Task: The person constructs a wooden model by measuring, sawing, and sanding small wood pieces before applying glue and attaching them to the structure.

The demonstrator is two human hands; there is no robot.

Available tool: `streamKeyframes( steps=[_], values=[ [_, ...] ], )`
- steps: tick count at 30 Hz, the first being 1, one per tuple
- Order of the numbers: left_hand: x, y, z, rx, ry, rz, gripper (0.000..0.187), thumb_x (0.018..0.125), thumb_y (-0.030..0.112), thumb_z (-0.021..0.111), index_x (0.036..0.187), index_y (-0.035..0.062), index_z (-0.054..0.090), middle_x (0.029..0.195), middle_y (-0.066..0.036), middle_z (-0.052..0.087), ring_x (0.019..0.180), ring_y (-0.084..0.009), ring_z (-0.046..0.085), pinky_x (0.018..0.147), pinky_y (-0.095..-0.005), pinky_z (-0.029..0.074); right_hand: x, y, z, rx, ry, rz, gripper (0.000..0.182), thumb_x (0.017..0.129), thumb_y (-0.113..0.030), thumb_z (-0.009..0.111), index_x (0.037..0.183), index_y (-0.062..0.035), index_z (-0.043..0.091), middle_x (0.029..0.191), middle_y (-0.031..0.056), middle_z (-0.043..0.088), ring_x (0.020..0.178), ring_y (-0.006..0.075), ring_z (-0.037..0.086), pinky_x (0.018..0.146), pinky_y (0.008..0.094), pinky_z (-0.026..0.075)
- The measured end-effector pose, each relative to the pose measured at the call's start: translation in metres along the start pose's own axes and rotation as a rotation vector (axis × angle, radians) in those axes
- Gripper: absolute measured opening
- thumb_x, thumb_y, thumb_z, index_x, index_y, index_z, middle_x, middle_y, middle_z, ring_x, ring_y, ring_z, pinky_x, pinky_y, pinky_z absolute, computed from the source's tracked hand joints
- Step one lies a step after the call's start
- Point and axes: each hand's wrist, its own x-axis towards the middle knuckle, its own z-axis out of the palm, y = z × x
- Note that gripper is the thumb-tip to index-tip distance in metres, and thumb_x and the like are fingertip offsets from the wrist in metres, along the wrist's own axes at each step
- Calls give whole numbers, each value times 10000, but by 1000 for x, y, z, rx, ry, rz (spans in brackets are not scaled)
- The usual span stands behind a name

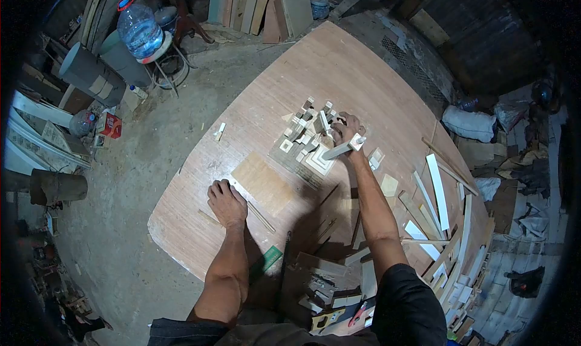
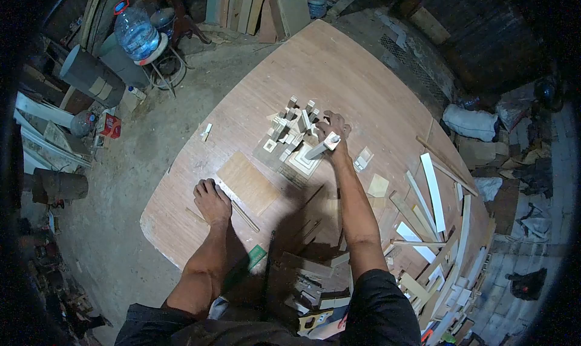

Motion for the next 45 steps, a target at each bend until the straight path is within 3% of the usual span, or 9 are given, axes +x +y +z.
streamKeyframes(
  steps=[11, 16, 17, 25, 30, 38, 41, 42, 45],
  values=[
    [-3, -4, 2, 5, 19, 36, 281, 952, 175, 512, 1199, 47, 555, 1275, -168, 523, 1247, -353, 451, 981, -481, 398, -135, -41, -54, 264, 425, 252, 274, 776, -86, 720, 1048, -53, 739, 1299, 180, 600, 1234, 371, 522, 1040, 454, 400],
    [-7, -10, -3, 10, 21, 64, 254, 933, 163, 547, 1166, 62, 536, 1274, -150, 524, 1247, -344, 458, 960, -485, 404, -338, -100, -40, 277, 110, 388, 373, 816, -120, 712, 1174, -31, 655, 1214, 223, 617, 1158, 397, 567, 983, 473, 440],
    [-6, -8, -4, 8, 26, 62, 249, 934, 165, 547, 1161, 62, 535, 1271, -148, 523, 1249, -344, 457, 960, -485, 404, -368, -134, -48, 206, 89, 380, 295, 840, -232, 711, 1046, -26, 660, 1065, 191, 646, 1029, 410, 587, 894, 490, 463],
    [9, -1, -11, -232, 26, -92, 238, 947, 209, 573, 1090, 26, 624, 1210, -161, 565, 1143, -360, 505, 917, -511, 437, -604, -265, -62, 180, 52, 637, 247, 773, -110, 759, 1008, -64, 697, 1055, 122, 697, 1041, 327, 643, 931, 468, 478],
    [37, 30, 1, -451, -107, 74, 259, 918, 204, 636, 1033, -27, 659, 1124, -200, 602, 1029, -402, 564, 904, -511, 450, -641, -262, -56, 194, 323, 747, 229, 755, -5, 757, 965, -51, 681, 893, 156, 688, 806, 334, 674, 767, 419, 545],
    [55, 76, 16, -336, -344, 261, 701, 804, 337, 773, 1360, 8, 498, 1345, -202, 508, 1256, -398, 460, 1014, -526, 448, -616, -240, -45, 257, 368, 757, 110, 778, -20, 730, 858, -41, 658, 773, 143, 645, 747, 340, 659, 927, 448, 537],
    [65, 83, 18, -230, -413, 302, 788, 776, 447, 773, 1376, 20, 492, 1375, -196, 480, 1276, -406, 435, 1006, -556, 445, -604, -239, -46, 301, 239, 866, 102, 772, -51, 731, 851, -41, 666, 794, 157, 650, 763, 360, 649, 800, 480, 524],
    [66, 85, 15, -182, -448, 318, 798, 776, 464, 766, 1386, 31, 489, 1385, -193, 470, 1286, -408, 421, 1006, -565, 442, -601, -234, -41, 207, 257, 728, 108, 785, -25, 732, 851, -19, 646, 786, 174, 661, 757, 362, 655, 670, 439, 509],
    [71, 85, 13, -122, -515, 369, 816, 778, 494, 755, 1408, 55, 478, 1409, -187, 446, 1306, -417, 393, 1015, -581, 431, -593, -235, -35, 100, 280, 671, 135, 758, -25, 735, 850, -31, 636, 764, 168, 657, 740, 364, 649, 664, 469, 495]
  ],
)
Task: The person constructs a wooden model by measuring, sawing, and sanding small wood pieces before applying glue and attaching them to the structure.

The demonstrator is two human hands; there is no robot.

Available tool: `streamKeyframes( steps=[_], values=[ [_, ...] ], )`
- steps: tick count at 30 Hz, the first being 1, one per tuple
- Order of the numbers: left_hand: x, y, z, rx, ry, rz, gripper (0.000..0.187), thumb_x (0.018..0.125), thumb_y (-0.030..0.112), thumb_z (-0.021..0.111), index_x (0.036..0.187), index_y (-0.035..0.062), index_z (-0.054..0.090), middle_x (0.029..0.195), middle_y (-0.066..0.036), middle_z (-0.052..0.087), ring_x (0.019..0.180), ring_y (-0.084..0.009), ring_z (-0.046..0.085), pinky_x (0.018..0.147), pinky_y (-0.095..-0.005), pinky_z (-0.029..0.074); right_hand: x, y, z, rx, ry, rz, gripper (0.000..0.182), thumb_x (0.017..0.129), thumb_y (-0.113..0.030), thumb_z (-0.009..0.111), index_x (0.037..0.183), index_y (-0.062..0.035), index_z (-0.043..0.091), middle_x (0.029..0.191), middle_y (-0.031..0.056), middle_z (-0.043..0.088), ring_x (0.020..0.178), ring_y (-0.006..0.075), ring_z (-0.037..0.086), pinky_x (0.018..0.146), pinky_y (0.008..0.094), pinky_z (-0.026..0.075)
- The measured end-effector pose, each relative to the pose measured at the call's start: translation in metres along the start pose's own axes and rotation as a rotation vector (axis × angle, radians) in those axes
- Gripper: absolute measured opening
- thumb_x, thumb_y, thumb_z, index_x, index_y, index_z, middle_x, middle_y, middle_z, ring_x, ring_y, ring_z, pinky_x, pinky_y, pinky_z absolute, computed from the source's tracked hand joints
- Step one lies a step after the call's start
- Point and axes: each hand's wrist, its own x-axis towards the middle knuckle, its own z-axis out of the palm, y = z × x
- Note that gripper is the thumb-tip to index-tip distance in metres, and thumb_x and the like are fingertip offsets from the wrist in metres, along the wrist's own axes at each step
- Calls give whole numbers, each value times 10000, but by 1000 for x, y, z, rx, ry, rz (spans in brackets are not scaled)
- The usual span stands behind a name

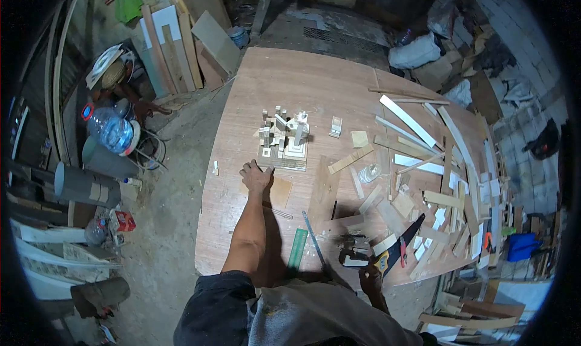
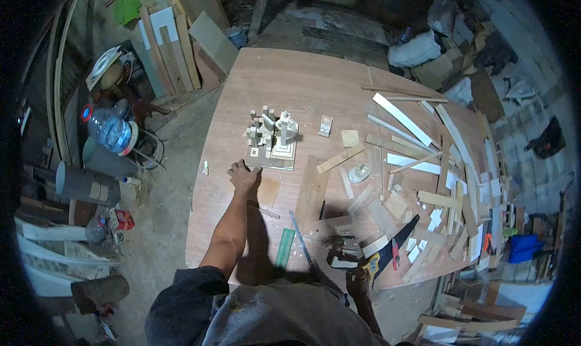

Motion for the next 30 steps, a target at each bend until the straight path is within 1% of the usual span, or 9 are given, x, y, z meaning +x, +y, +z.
streamKeyframes(
  steps=[7, 11, 16, 17, 18, 22, 26, 28, 30],
  values=[
    [15, -9, -4, 42, -143, 73, 853, 785, 508, 749, 1455, 82, 438, 1460, -178, 396, 1341, -438, 344, 1053, -587, 408, 12, -17, -1, 64, -172, 232, 73, 836, -79, 697, 886, -27, 691, 873, 176, 704, 821, 351, 689, 748, 452, 536],
    [15, -11, -9, 79, -179, 122, 856, 782, 491, 764, 1455, 74, 438, 1453, -199, 406, 1328, -451, 358, 1065, -563, 410, -1, 4, 21, 114, -51, 134, 90, 831, -141, 727, 874, -65, 706, 844, 108, 701, 748, 297, 668, 691, 415, 512],
    [19, -47, 10, -76, 88, 337, 729, 831, 411, 735, 1389, 1, 509, 1264, -305, 544, 1192, -475, 508, 1020, -519, 429, 2, -11, 7, 166, -58, 188, 95, 828, -98, 718, 853, -14, 681, 849, 154, 698, 801, 331, 679, 720, 429, 526],
    [11, -53, 14, -149, 283, 425, 477, 871, 321, 696, 1192, -29, 653, 1090, -300, 633, 1036, -438, 618, 907, -490, 496, -2, -9, 9, 169, -47, 190, 95, 828, -98, 718, 853, -14, 681, 849, 154, 698, 801, 331, 679, 720, 429, 526],
    [-1, -56, 12, -147, 285, 432, 477, 871, 321, 696, 1192, -29, 653, 1090, -300, 633, 1036, -438, 618, 907, -490, 496, -6, -9, 10, 179, -54, 211, 105, 826, -102, 717, 847, -8, 676, 848, 161, 699, 806, 334, 684, 720, 433, 531],
    [-92, -49, -8, -421, 167, 355, 400, 925, 254, 625, 702, -78, 651, 655, -301, 603, 597, -399, 616, 617, -493, 467, -25, -4, 22, 190, -78, 184, 125, 829, -125, 692, 868, -11, 657, 866, 184, 691, 815, 366, 681, 722, 443, 546],
    [-200, -57, 6, -464, -200, 336, 414, 964, 294, 582, 769, -64, 657, 685, -284, 620, 613, -342, 633, 592, -444, 465, -12, -32, 1, 104, -293, 75, 171, 882, -178, 656, 810, -24, 654, 869, 173, 689, 835, 385, 665, 683, 485, 515],
    [-261, -50, 8, -578, -381, 302, 394, 973, 296, 582, 816, -58, 657, 677, -223, 621, 641, -221, 601, 628, -399, 480, 0, -54, -9, 78, -380, 133, 205, 906, -180, 628, 801, -4, 640, 865, 195, 680, 829, 406, 652, 672, 505, 493],
    [-305, -38, 1, -493, -450, 434, 334, 982, 238, 548, 883, -61, 661, 774, -271, 651, 718, -365, 664, 676, -438, 506, -1, -49, 7, 149, -288, 178, 186, 910, -149, 608, 825, 13, 637, 867, 227, 668, 841, 424, 643, 693, 506, 491]
  ],
)
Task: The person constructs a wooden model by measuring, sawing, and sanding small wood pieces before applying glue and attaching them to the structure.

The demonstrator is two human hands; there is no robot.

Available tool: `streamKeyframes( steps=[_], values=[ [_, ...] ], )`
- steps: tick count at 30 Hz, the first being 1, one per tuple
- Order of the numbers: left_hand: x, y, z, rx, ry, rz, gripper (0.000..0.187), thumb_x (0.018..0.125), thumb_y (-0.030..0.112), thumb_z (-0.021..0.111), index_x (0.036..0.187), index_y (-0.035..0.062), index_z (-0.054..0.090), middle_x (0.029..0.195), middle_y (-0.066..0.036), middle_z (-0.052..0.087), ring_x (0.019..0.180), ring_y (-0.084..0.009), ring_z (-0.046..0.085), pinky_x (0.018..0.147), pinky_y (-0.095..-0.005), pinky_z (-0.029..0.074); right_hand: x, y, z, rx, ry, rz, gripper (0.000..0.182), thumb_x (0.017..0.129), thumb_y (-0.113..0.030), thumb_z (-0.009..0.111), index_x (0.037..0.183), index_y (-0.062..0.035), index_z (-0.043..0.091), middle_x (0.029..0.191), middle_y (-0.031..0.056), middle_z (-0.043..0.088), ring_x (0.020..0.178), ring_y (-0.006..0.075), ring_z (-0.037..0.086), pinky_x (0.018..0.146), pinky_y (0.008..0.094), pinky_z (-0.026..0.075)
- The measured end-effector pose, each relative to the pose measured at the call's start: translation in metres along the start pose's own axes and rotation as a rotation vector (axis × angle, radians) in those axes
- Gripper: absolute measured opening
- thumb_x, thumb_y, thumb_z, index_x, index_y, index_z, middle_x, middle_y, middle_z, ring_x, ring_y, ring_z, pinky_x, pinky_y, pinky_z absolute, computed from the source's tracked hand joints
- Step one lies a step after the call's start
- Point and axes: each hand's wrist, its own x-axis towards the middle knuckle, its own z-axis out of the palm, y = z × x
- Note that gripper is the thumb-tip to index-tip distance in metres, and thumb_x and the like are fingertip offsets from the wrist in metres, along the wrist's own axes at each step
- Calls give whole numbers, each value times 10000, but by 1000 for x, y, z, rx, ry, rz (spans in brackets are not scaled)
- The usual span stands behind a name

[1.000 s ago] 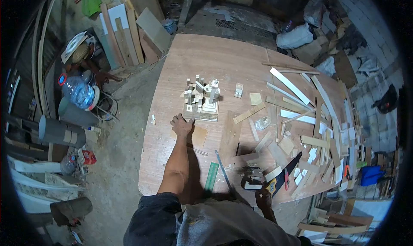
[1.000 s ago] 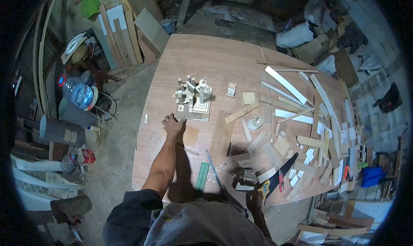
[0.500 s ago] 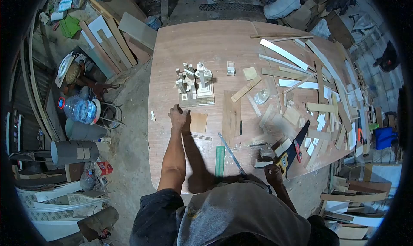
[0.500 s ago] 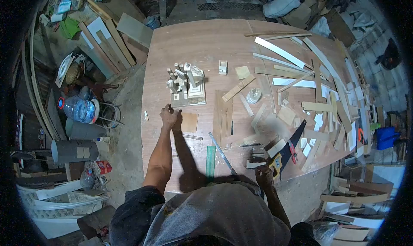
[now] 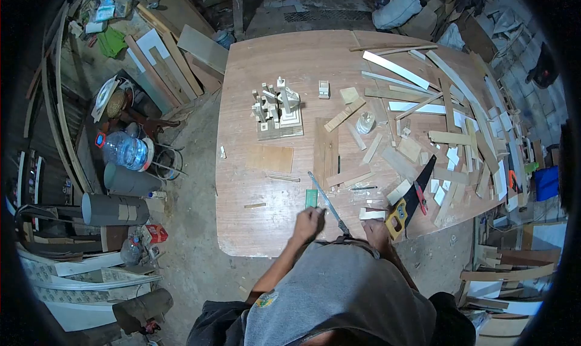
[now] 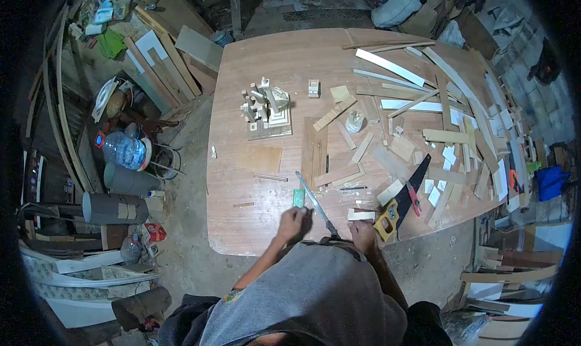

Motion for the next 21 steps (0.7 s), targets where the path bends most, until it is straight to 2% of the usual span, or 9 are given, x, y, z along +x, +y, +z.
streamKeyframes(
  steps=[3, 6, 8, 12, 14, 16, 18, 19, 21],
  values=[
    [-23, -4, 26, 38, -220, 8, 265, 965, 205, 578, 896, -43, 641, 856, -272, 663, 824, -428, 660, 752, -444, 512, 3, -24, -8, 30, 74, 12, 166, 914, -119, 583, 885, 32, 643, 882, 258, 659, 867, 443, 637, 734, 510, 491],
    [-29, -8, 29, -17, -219, 115, 191, 945, 163, 592, 933, -25, 625, 877, -265, 664, 823, -423, 660, 754, -449, 510, 2, -12, -3, 23, 92, -7, 142, 905, -84, 594, 976, 6, 679, 904, 253, 676, 878, 452, 650, 768, 508, 506],
    [-26, -10, 24, 4, -202, 98, 163, 927, 146, 612, 942, -16, 615, 875, -246, 669, 823, -412, 660, 763, -443, 516, 1, -15, -5, -15, 66, -37, 272, 874, -45, 570, 1132, -21, 652, 1052, 231, 670, 997, 434, 626, 871, 474, 513],
    [-13, -26, 7, 107, -78, 106, 170, 908, 154, 636, 958, -7, 657, 877, -244, 695, 831, -407, 691, 744, -452, 534, -6, -26, -11, 20, 226, -155, 399, 850, -35, 593, 1247, -51, 621, 1166, 228, 636, 1066, 437, 602, 904, 481, 510],
    [-5, -53, 1, 176, -54, 31, 205, 893, 192, 664, 962, -1, 672, 887, -242, 704, 840, -404, 702, 740, -473, 543, -13, -34, -18, 42, 26, 19, 446, 860, -70, 629, 1302, -39, 579, 1147, 217, 629, 1108, 419, 590, 926, 469, 495],
    [-10, -52, -6, 361, -40, -62, 238, 880, 232, 687, 957, 7, 672, 888, -235, 709, 855, -396, 702, 760, -486, 545, -22, -36, -20, 21, -3, 10, 444, 868, -71, 628, 1309, -56, 587, 1154, 218, 610, 1133, 395, 583, 961, 459, 485],
    [-18, -54, -5, 458, -105, -110, 322, 871, 286, 711, 1037, 19, 644, 955, -236, 703, 897, -406, 693, 776, -500, 548, -29, -39, -19, -26, -99, -177, 464, 871, -48, 619, 1333, -71, 583, 1220, 212, 576, 1177, 381, 558, 991, 445, 471],
    [-26, -50, -4, 562, -105, -142, 368, 865, 306, 722, 1072, 21, 613, 996, -235, 689, 917, -416, 685, 779, -500, 549, -28, -41, -18, -60, -267, -154, 479, 882, -64, 604, 1359, -76, 573, 1309, 205, 516, 1209, 383, 537, 1013, 455, 459],
    [-39, -38, -2, 677, -104, -192, 487, 843, 362, 752, 1121, 26, 537, 1065, -230, 641, 961, -426, 669, 791, -512, 546, -26, -48, -11, -129, -363, -178, 475, 887, -84, 596, 1361, -80, 576, 1335, 208, 494, 1209, 388, 537, 1019, 466, 458]
  ],
)
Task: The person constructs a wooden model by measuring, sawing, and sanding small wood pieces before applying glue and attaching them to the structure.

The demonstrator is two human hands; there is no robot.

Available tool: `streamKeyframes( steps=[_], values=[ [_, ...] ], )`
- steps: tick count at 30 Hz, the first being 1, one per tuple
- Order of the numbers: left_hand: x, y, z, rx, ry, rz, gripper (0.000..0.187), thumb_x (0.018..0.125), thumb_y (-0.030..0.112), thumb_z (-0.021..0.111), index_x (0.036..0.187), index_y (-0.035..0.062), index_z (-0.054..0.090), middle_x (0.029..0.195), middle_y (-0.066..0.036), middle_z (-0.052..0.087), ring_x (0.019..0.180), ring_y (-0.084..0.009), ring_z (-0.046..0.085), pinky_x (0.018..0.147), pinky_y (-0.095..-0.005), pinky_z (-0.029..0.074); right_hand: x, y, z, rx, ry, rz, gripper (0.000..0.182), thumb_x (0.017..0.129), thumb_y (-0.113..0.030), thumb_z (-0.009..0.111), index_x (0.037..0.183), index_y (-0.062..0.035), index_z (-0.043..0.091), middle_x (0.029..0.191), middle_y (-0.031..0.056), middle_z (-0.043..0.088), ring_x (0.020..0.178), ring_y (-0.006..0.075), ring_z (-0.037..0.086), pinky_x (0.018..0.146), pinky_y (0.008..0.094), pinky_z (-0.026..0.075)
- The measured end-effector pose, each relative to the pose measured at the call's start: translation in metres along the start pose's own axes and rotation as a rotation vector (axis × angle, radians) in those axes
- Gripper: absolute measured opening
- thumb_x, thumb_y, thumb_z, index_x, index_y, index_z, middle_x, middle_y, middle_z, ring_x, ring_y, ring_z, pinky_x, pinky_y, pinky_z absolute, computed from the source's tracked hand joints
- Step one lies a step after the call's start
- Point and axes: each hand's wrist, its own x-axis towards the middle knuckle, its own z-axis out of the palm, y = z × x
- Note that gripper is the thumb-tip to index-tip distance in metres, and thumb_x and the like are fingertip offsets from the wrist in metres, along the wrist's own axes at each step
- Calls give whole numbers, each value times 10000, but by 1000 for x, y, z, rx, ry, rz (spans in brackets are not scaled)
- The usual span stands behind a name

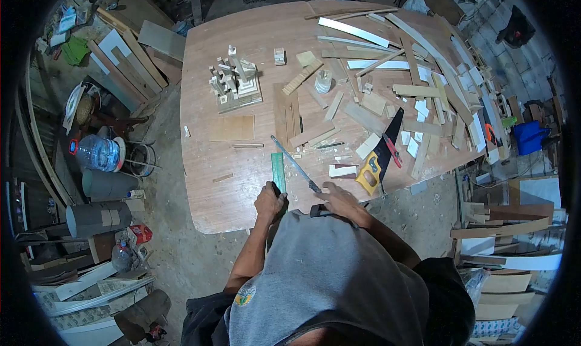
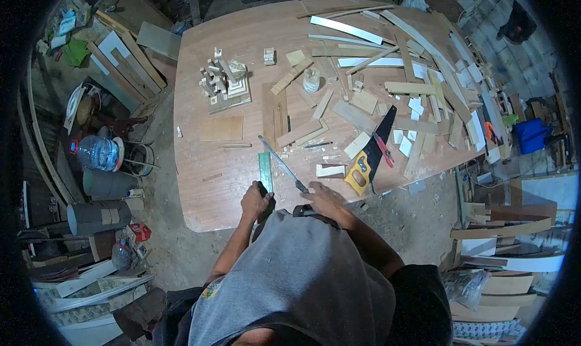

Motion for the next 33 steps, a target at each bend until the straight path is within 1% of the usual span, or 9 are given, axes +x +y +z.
streamKeyframes(
  steps=[3, 8, 15, 19, 21, 22, 26, 30, 33],
  values=[
    [-14, 3, 5, -2, 91, -20, 455, 842, 353, 749, 1088, 34, 539, 1045, -215, 638, 960, -409, 670, 794, -515, 540, 9, -3, 13, -108, -150, -37, 444, 901, -130, 569, 1341, -81, 601, 1391, 213, 436, 1216, 398, 534, 1032, 491, 452],
    [-17, -11, 18, 8, 154, -39, 427, 848, 340, 734, 1093, 44, 549, 1047, -197, 634, 950, -402, 668, 775, -521, 540, 15, 5, 26, -149, 50, 43, 395, 929, -108, 542, 1313, -52, 615, 1328, 207, 483, 1216, 393, 537, 1015, 488, 459],
    [-16, -9, 15, 28, 211, -40, 306, 865, 258, 700, 1060, 54, 582, 1077, -171, 619, 943, -388, 663, 756, -533, 537, 6, 5, 24, -68, 101, 217, 384, 912, -63, 551, 1287, -57, 634, 1342, 185, 490, 1269, 369, 481, 1029, 480, 427],
    [-11, -17, 11, 93, 246, -74, 262, 874, 226, 679, 1061, 66, 587, 1086, -154, 614, 953, -388, 659, 753, -533, 542, -5, 17, 29, -62, 319, 123, 326, 894, -66, 541, 1187, -27, 680, 1355, 198, 507, 1249, 391, 486, 1008, 537, 423],
    [-7, -21, 8, 112, 272, -106, 248, 869, 210, 685, 1059, 81, 591, 1092, -144, 615, 962, -385, 656, 755, -531, 546, -4, 29, 23, -101, 391, 252, 363, 857, -44, 557, 1205, -16, 658, 1377, 203, 500, 1256, 395, 480, 1021, 521, 409],
    [-5, -24, 7, 112, 268, -103, 252, 863, 207, 695, 1059, 86, 594, 1093, -143, 615, 965, -383, 655, 757, -532, 544, 1, 40, 24, -126, 475, 239, 452, 823, -32, 573, 1273, -26, 610, 1380, 188, 501, 1274, 386, 463, 1020, 546, 386],
    [-5, -36, 6, 87, 280, -74, 258, 861, 219, 711, 1042, 72, 601, 1082, -153, 616, 964, -389, 651, 765, -525, 536, 8, 64, 10, -330, 512, 279, 595, 808, -35, 590, 1397, -89, 518, 1330, 145, 524, 1275, 345, 450, 988, 597, 359],
    [-14, -30, 2, 111, 298, -82, 259, 873, 240, 703, 1012, 46, 602, 1056, -176, 617, 941, -400, 651, 752, -520, 530, 24, 81, -1, -340, 430, 280, 542, 837, -64, 572, 1377, -109, 550, 1266, 117, 552, 1216, 314, 490, 957, 527, 369],
    [-23, -16, 10, 99, 328, -56, 258, 879, 243, 696, 1006, 36, 609, 1050, -184, 617, 923, -404, 652, 751, -521, 526, 44, 88, 3, -347, 534, 328, 537, 843, -85, 571, 1378, -121, 552, 1256, 113, 558, 1205, 306, 500, 956, 521, 372]
  ],
)
